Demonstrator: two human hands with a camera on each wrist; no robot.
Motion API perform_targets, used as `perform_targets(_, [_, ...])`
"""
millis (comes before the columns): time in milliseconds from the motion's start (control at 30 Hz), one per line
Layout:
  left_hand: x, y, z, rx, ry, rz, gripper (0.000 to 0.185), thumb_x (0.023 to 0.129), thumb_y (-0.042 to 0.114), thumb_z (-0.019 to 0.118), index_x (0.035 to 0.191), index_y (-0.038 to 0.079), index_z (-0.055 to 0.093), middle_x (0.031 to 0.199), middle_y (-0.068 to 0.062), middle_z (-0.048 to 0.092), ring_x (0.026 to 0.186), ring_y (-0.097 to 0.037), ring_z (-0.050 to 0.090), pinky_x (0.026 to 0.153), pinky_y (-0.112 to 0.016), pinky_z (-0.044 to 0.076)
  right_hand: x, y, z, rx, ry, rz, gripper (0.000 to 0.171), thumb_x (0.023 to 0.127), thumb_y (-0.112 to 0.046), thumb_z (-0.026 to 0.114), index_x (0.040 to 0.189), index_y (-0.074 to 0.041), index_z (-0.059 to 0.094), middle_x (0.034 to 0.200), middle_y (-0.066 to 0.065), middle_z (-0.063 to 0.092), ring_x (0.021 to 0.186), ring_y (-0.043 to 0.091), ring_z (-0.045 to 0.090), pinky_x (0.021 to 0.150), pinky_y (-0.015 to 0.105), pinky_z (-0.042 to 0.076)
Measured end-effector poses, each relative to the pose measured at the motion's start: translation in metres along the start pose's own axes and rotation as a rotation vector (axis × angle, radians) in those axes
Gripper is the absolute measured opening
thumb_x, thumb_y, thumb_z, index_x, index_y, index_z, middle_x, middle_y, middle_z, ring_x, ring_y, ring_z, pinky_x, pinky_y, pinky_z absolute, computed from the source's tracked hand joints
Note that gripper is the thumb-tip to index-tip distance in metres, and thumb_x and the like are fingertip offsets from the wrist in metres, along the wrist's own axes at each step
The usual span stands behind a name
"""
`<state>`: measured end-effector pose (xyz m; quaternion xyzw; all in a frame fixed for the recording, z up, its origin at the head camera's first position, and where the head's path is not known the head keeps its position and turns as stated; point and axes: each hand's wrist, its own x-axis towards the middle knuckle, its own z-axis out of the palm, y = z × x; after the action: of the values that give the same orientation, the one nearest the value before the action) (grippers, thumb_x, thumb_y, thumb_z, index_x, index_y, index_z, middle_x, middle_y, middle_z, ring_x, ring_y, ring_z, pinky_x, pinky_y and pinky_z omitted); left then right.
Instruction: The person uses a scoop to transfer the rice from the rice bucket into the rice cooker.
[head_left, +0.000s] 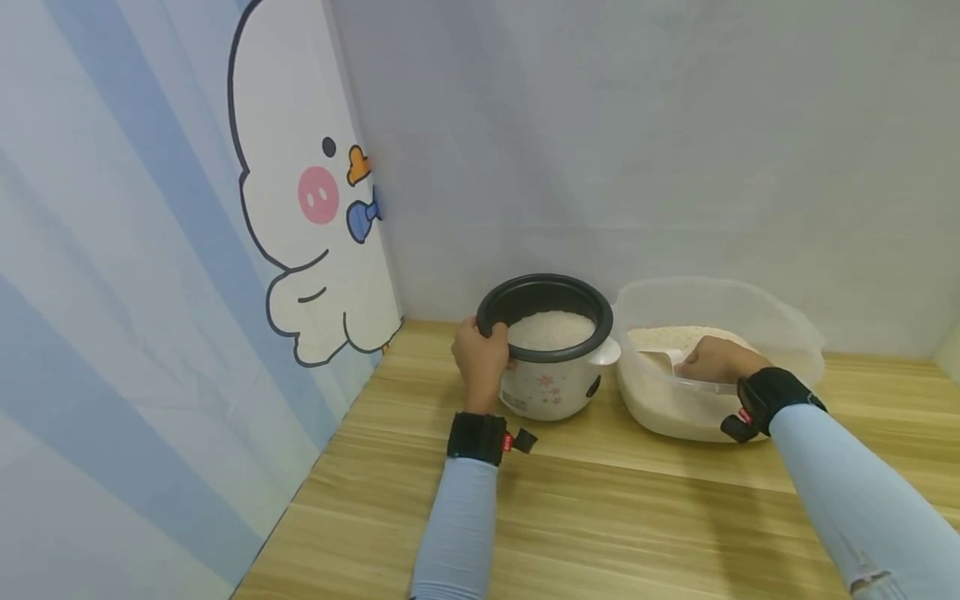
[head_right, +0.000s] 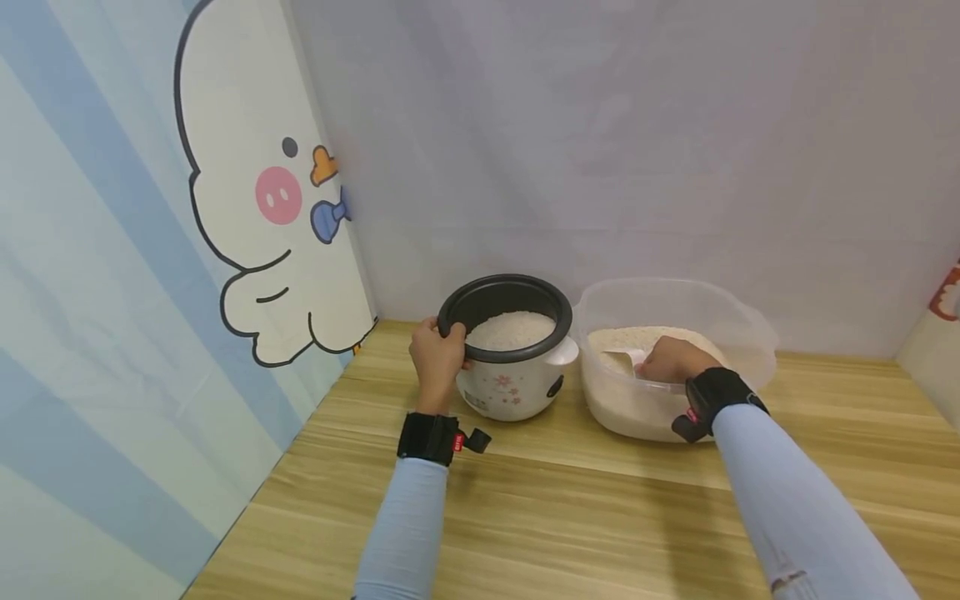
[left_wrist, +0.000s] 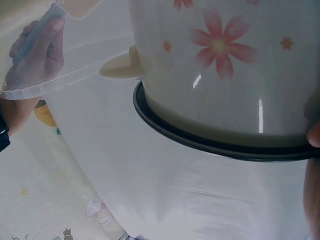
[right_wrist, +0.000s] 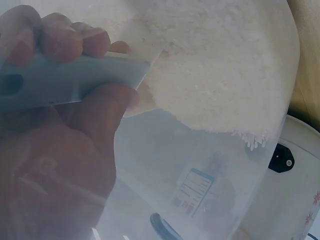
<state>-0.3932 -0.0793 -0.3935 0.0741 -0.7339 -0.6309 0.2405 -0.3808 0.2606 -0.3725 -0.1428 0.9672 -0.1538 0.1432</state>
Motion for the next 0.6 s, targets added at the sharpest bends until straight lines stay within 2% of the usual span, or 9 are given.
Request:
perform_targets(100, [0.0001,-0.0007,0.0004,-0.006,-0.005,0.002,0.025,0.081,0.013,0.055,0.099,-0.002,0.062,0.074,-0.011,0.065,0.036,-0.018,0.057,0.034,-0.031,0.05,-0.0007,-0.0002,0.0015,0.03,-0.002,0.011,0.036,0.094,-0.031,0.051,0.068,-0.009,0.061,0.062,-0.004,0.042,0.063,0.016,0.043,0.061,0.03,0.037])
perform_targets(200, [0.0,-0.0017,0.0007,-0.002,-0.006,0.007,0.027,0.081,0.014,0.055,0.101,-0.003,0.062,0.076,-0.011,0.065,0.036,-0.018,0.057,0.034,-0.031,0.05,-0.002,-0.0006,0.0026,0.067,-0.003,0.025,0.038,0.094,-0.032,0.051,0.066,-0.01,0.061,0.06,-0.005,0.038,0.06,0.014,0.039,0.059,0.029,0.034])
perform_targets(300, [-0.0004,-0.0024,0.0008,0.004,-0.006,0.012,0.029,0.081,0.014,0.055,0.102,-0.003,0.062,0.076,-0.011,0.065,0.036,-0.017,0.057,0.034,-0.031,0.05,-0.0024,-0.0004,0.0032,0.08,0.001,0.03,0.039,0.093,-0.035,0.051,0.072,-0.008,0.068,0.061,-0.004,0.041,0.06,0.014,0.04,0.058,0.029,0.035])
perform_targets(400, [-0.0007,-0.0022,0.0006,-0.002,-0.006,0.012,0.03,0.081,0.014,0.054,0.104,-0.004,0.061,0.076,-0.011,0.065,0.036,-0.017,0.057,0.034,-0.031,0.05,-0.0017,-0.0004,0.0034,0.065,0.009,0.014,0.042,0.093,-0.038,0.053,0.085,-0.002,0.073,0.068,-0.003,0.05,0.064,0.015,0.044,0.06,0.029,0.039])
perform_targets(467, [-0.0009,-0.0017,0.0004,-0.005,-0.007,0.013,0.03,0.081,0.014,0.054,0.104,-0.004,0.061,0.075,-0.011,0.064,0.036,-0.017,0.057,0.034,-0.031,0.05,-0.0012,-0.0004,0.0033,0.059,0.011,0.011,0.044,0.092,-0.04,0.053,0.088,0.0,0.074,0.069,-0.001,0.05,0.064,0.016,0.045,0.06,0.029,0.04])
perform_targets(533, [-0.0004,-0.0014,0.0004,-0.007,-0.008,0.015,0.03,0.081,0.014,0.054,0.104,-0.004,0.061,0.076,-0.011,0.064,0.036,-0.017,0.057,0.034,-0.031,0.05,-0.0006,-0.0004,0.0028,0.054,0.016,0.002,0.047,0.092,-0.041,0.054,0.095,0.001,0.074,0.077,0.001,0.055,0.068,0.017,0.048,0.062,0.029,0.042])
perform_targets(600, [-0.0003,-0.0007,-0.0001,-0.01,-0.004,0.018,0.03,0.081,0.013,0.054,0.104,-0.005,0.061,0.075,-0.012,0.064,0.036,-0.018,0.057,0.034,-0.031,0.05,-0.0001,-0.0005,0.0023,0.064,0.014,0.005,0.048,0.091,-0.044,0.054,0.095,0.0,0.074,0.079,0.003,0.056,0.069,0.017,0.049,0.062,0.029,0.043])
